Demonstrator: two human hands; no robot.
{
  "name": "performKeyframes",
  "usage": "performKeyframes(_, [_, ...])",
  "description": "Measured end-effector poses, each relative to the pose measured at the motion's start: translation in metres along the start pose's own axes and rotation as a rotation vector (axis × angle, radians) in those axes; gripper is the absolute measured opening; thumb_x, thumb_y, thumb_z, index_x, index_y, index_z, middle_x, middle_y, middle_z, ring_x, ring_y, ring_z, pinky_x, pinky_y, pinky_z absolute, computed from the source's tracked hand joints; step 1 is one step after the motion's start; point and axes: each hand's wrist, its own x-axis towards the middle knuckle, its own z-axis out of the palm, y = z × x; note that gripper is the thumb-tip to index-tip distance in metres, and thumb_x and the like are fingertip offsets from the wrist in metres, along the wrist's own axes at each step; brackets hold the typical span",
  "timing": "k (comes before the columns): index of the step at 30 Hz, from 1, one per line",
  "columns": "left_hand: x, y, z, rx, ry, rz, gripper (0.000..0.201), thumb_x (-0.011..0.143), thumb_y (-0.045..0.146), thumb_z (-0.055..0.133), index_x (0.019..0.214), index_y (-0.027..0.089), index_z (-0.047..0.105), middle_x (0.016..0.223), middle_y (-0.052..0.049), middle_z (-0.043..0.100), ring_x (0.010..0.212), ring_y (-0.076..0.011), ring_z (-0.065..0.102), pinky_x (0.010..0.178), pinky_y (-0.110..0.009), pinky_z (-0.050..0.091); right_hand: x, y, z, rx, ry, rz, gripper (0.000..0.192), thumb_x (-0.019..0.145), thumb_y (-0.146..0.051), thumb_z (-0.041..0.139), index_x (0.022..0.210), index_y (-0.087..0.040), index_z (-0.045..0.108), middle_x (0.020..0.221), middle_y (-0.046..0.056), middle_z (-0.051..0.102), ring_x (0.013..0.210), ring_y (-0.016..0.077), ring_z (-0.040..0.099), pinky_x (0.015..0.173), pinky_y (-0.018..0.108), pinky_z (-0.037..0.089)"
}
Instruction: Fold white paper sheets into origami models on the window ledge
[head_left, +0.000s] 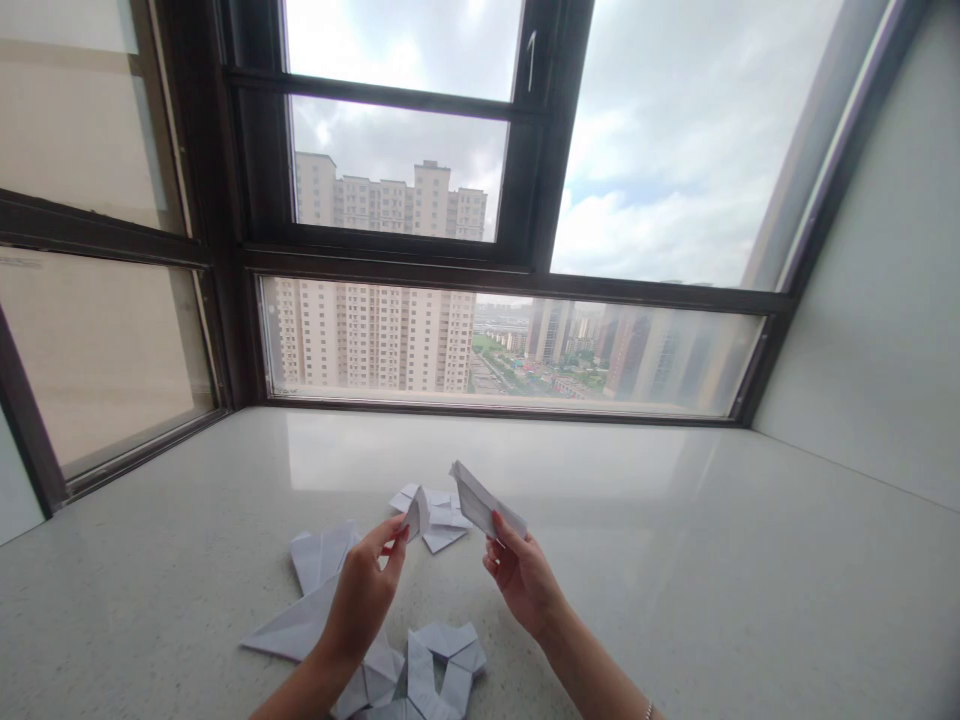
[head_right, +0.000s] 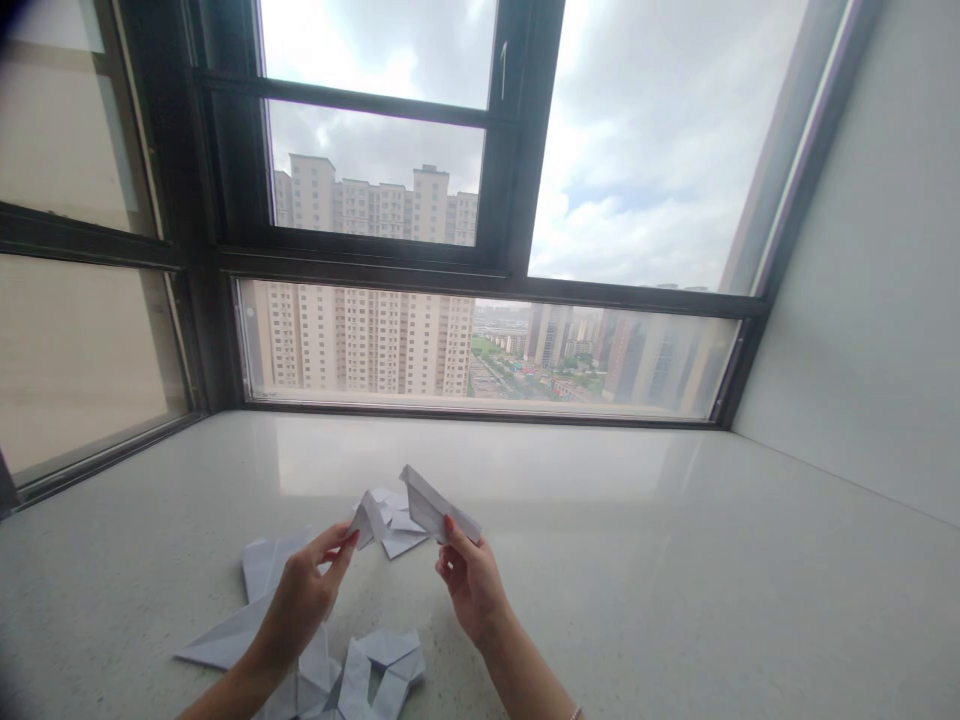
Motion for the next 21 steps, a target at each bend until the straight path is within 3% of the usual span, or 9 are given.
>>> performKeyframes(4, [0.002, 0.003, 0.005, -0.474, 0.014, -0.246, 0.023, 0.065, 0.030, 0.060, 0.081, 0.014, 0.061, 0.082, -0.006, 0.067, 0.076, -0.0220, 0.062, 0.070, -0.032, 0.050, -0.002, 0.001, 0.002, 0.050, -0.036, 0.075, 0.022, 0.053, -0.025, 0.075, 0.065, -0.016, 0.059, 0.052, -0.005, 0.053, 0.043, 0.0034, 0.043, 0.041, 0.015, 0.034])
performKeyframes(9, [-0.002, 0.008, 0.008, -0.796, 0.035, -0.373, 0.024, 0.058, 0.025, 0.068, 0.077, 0.013, 0.060, 0.079, -0.003, 0.067, 0.074, -0.0174, 0.062, 0.076, -0.030, 0.049, -0.008, 0.003, 0.009, 0.020, -0.083, 0.121, 0.023, 0.052, -0.024, 0.076, 0.067, -0.015, 0.060, 0.054, -0.005, 0.054, 0.046, 0.0038, 0.044, 0.043, 0.015, 0.034])
performKeyframes(15, [-0.008, 0.012, 0.017, -0.932, -0.028, -0.504, 0.028, 0.051, 0.021, 0.074, 0.075, 0.013, 0.061, 0.081, -0.005, 0.067, 0.080, -0.0210, 0.062, 0.079, -0.033, 0.048, -0.009, 0.005, 0.010, -0.045, -0.067, 0.123, 0.027, 0.048, -0.026, 0.077, 0.069, -0.017, 0.061, 0.059, -0.004, 0.057, 0.047, 0.0045, 0.042, 0.044, 0.017, 0.033])
performKeyframes(21, [-0.015, 0.021, 0.021, -0.908, -0.197, -0.491, 0.035, 0.051, 0.022, 0.074, 0.084, 0.017, 0.062, 0.086, -0.004, 0.068, 0.093, -0.0266, 0.057, 0.080, -0.039, 0.047, -0.008, 0.008, 0.009, -0.170, -0.083, 0.072, 0.031, 0.046, -0.030, 0.077, 0.070, -0.016, 0.062, 0.064, -0.001, 0.059, 0.052, 0.0073, 0.045, 0.047, 0.019, 0.033])
